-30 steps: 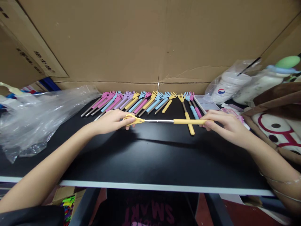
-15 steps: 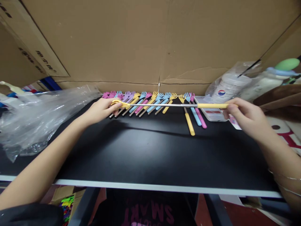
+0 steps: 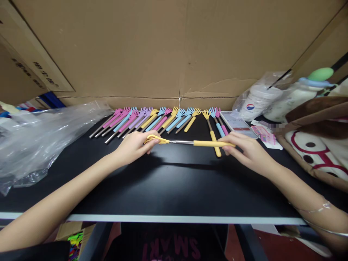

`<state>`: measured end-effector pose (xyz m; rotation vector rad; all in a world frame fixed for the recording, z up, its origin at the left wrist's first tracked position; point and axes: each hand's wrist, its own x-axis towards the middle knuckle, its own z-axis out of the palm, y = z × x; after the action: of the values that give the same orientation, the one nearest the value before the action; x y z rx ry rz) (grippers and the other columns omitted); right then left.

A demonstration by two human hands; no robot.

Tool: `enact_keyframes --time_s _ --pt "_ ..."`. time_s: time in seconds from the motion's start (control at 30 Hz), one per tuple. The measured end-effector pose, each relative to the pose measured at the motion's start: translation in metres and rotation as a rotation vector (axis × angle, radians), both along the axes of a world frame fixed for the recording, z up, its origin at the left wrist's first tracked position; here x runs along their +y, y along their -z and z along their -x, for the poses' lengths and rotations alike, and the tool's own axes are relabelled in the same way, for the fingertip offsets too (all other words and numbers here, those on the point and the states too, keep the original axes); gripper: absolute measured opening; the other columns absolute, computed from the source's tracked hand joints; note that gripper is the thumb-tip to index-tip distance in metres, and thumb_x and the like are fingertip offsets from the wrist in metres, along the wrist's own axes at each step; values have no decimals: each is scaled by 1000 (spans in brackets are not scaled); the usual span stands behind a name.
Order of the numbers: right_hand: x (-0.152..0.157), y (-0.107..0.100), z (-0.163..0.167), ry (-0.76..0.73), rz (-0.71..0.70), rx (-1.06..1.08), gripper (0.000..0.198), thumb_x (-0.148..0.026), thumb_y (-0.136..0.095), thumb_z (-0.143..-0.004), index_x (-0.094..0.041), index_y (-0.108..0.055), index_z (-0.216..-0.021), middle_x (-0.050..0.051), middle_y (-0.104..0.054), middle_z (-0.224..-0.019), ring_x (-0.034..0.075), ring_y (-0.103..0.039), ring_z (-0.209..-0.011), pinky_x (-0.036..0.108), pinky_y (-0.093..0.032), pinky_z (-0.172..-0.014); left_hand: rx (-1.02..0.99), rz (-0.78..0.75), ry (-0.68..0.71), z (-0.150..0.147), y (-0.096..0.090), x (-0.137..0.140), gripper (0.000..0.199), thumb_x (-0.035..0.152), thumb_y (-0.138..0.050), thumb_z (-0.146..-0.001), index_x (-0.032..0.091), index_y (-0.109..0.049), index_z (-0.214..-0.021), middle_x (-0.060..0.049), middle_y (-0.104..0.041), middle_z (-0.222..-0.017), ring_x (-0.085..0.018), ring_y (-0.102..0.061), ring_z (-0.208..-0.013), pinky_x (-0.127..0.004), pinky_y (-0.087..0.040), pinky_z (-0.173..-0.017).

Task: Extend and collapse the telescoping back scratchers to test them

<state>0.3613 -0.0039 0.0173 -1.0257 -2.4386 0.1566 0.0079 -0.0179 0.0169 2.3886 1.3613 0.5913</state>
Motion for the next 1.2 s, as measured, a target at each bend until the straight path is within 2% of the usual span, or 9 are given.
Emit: enact_keyframes --time_s 0.17,0.33,0.6,0.7,0.8,0.87,0.97,1.1,1.2 --pt "1 2 -1 26 -26 -38 26 -40 -44 -93 -23 -62 -98 6 -63 -80 18 -58 -70 31 -43 -64 -92 30 -28 -3 0 -1 34 49 -40 -93 20 -56 -101 5 -55 -60 -12 -53 -53 -23 -36 -59" --pt "1 4 2 23 -113 -97 24 -38 -46 -92 -22 -62 -99 5 -66 -82 18 -60 -73 30 -42 -64 -199 47 -62 -5 2 -1 24 43 -46 -91 20 -46 -98 5 -50 -66 -10 -49 -54 -23 -36 -58" --pt "-14 9 14 -43 -166 -204 27 -35 -46 -94 -26 -57 -117 0 -72 -92 13 -65 -71 24 -43 -63 -503 286 33 -18 10 -5 20 38 -48 -91 20 -42 -92 7 -42 -66 -6 -44 -51 -18 -38 -52" --pt "-19 11 19 -101 -182 -248 33 -31 -41 -97 -29 -53 -127 -1 -72 -91 9 -62 -61 21 -40 -58 -540 337 52 -19 13 -7 21 39 -49 -91 21 -40 -97 8 -45 -62 -7 -48 -50 -19 -40 -51" --pt "-18 10 17 -132 -186 -253 37 -27 -36 -98 -32 -53 -130 -1 -69 -90 7 -57 -56 20 -38 -54 -503 309 43 -16 14 -5 25 41 -47 -92 21 -40 -104 6 -54 -65 -10 -55 -55 -22 -46 -57" --pt "-15 6 11 -107 -156 -192 36 -26 -36 -97 -32 -56 -127 0 -67 -92 8 -58 -61 21 -39 -56 -451 260 40 -13 15 -2 25 41 -43 -93 20 -42 -107 4 -59 -70 -11 -59 -61 -24 -48 -64" --pt "-8 -1 2 -21 -50 26 33 -27 -36 -97 -28 -57 -122 2 -63 -91 11 -59 -71 24 -43 -65 -344 185 19 -8 17 2 24 39 -41 -94 21 -43 -110 2 -64 -78 -14 -63 -72 -27 -48 -72" --pt "1 -6 -5 60 184 385 31 -34 -38 -96 -27 -49 -125 2 -56 -90 11 -54 -68 26 -46 -62 -153 115 -4 -8 19 2 22 33 -44 -92 24 -44 -112 4 -68 -84 -13 -63 -75 -24 -43 -68" --pt "7 -7 -9 84 301 420 33 -40 -41 -94 -28 -46 -124 3 -56 -94 14 -56 -74 28 -47 -65 -7 84 7 -10 19 -2 21 31 -44 -91 26 -48 -111 7 -70 -85 -12 -62 -73 -23 -39 -65"
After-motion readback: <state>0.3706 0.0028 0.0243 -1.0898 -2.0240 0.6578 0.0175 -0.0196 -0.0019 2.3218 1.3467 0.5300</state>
